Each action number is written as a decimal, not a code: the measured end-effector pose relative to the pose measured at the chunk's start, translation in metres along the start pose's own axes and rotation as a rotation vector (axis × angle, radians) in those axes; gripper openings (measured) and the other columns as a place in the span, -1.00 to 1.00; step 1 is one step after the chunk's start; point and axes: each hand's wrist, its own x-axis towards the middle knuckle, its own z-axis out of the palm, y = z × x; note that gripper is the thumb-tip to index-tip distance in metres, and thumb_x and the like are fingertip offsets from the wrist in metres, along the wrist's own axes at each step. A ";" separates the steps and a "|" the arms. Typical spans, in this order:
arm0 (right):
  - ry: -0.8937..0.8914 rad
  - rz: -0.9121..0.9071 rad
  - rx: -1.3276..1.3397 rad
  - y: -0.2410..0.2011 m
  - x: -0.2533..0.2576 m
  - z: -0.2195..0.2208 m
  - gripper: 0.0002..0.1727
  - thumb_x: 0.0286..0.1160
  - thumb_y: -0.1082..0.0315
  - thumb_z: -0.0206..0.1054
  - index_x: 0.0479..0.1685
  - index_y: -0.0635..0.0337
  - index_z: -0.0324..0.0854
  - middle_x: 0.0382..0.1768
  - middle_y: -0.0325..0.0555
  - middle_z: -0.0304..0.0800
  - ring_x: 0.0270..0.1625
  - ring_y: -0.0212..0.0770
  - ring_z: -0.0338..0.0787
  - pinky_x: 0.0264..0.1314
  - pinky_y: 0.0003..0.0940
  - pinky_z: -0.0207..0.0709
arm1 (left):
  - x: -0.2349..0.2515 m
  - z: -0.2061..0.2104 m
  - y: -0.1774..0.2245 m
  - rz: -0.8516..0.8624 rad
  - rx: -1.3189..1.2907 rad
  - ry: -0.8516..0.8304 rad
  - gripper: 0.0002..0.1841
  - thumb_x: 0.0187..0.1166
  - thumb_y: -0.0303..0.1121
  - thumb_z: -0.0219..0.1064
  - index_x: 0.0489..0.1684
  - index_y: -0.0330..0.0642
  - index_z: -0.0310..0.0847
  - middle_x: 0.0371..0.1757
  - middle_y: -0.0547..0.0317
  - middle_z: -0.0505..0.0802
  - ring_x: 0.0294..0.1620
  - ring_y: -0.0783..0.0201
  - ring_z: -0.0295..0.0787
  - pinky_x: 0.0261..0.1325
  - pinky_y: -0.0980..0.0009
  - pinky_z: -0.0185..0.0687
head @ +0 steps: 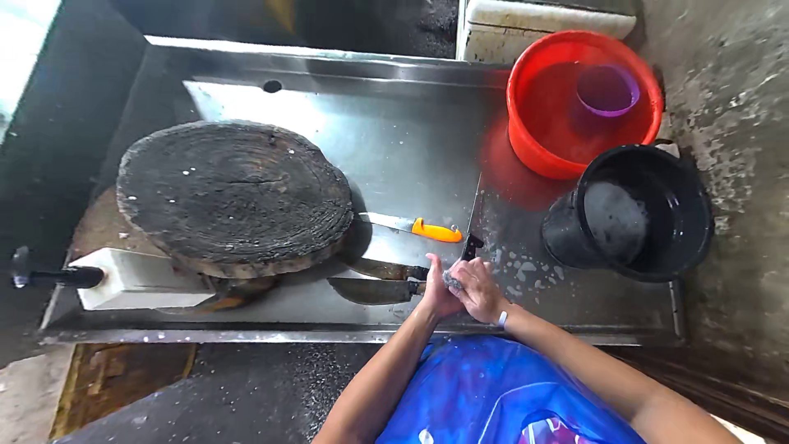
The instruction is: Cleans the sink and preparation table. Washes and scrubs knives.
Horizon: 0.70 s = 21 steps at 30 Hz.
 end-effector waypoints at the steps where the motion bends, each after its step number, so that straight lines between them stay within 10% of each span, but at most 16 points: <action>1: -0.034 0.012 0.000 0.004 0.006 -0.005 -0.53 0.74 0.05 0.12 0.22 0.24 0.74 0.26 0.21 0.75 0.44 0.28 0.59 0.49 0.36 0.32 | 0.001 -0.001 -0.001 -0.014 0.002 0.006 0.23 0.24 0.73 -0.74 0.34 -0.01 0.57 0.08 -0.06 0.85 0.09 0.05 0.80 0.15 0.00 0.74; 4: 0.036 0.110 -0.070 0.035 0.027 -0.010 -0.54 0.76 0.03 0.15 0.28 0.21 0.69 0.34 0.20 0.66 0.47 0.35 0.51 0.47 0.48 0.29 | 0.008 -0.002 -0.013 -0.041 0.039 0.038 0.27 0.17 0.74 -0.83 0.55 0.14 0.49 0.04 0.00 0.81 -0.13 0.15 0.74 -0.14 0.20 0.69; 8: -0.061 -0.032 -0.055 0.009 0.004 -0.005 -0.53 0.75 0.04 0.12 0.29 0.16 0.72 0.34 0.16 0.73 0.49 0.27 0.56 0.50 0.37 0.30 | 0.002 -0.001 -0.004 0.002 -0.039 0.016 0.22 0.24 0.74 -0.72 0.29 -0.03 0.60 0.08 -0.06 0.85 0.11 0.04 0.80 0.16 -0.03 0.73; 11: -0.025 0.067 -0.103 0.039 0.025 -0.011 -0.54 0.76 0.02 0.13 0.34 0.13 0.68 0.38 0.17 0.66 0.50 0.33 0.51 0.48 0.47 0.28 | 0.006 -0.004 -0.013 -0.043 -0.013 0.048 0.29 0.14 0.76 -0.82 0.49 0.08 0.51 -0.04 -0.03 0.79 -0.22 0.13 0.73 -0.25 0.23 0.68; 14: -0.036 -0.045 -0.068 0.012 0.006 0.000 -0.50 0.74 -0.01 0.10 0.34 0.12 0.70 0.40 0.13 0.69 0.53 0.24 0.52 0.55 0.36 0.26 | -0.003 -0.003 -0.005 0.010 -0.052 0.019 0.19 0.27 0.72 -0.72 0.35 0.04 0.59 0.10 -0.02 0.86 0.13 0.06 0.81 0.17 -0.01 0.74; 18: -0.019 -0.028 -0.028 0.030 0.026 -0.010 -0.59 0.71 0.09 0.20 0.31 0.10 0.72 0.33 0.13 0.71 0.45 0.30 0.54 0.47 0.44 0.31 | 0.001 0.003 -0.010 -0.024 -0.033 0.063 0.26 0.18 0.74 -0.82 0.44 0.06 0.52 -0.03 -0.03 0.80 -0.17 0.13 0.75 -0.21 0.20 0.70; 21: 0.002 -0.130 0.005 0.012 0.006 -0.002 -0.58 0.70 0.06 0.18 0.24 0.12 0.75 0.30 0.09 0.74 0.46 0.24 0.55 0.49 0.35 0.33 | -0.004 0.002 -0.002 0.006 -0.070 -0.009 0.23 0.23 0.74 -0.73 0.42 0.04 0.56 0.19 -0.04 0.83 0.21 0.04 0.78 0.24 -0.05 0.70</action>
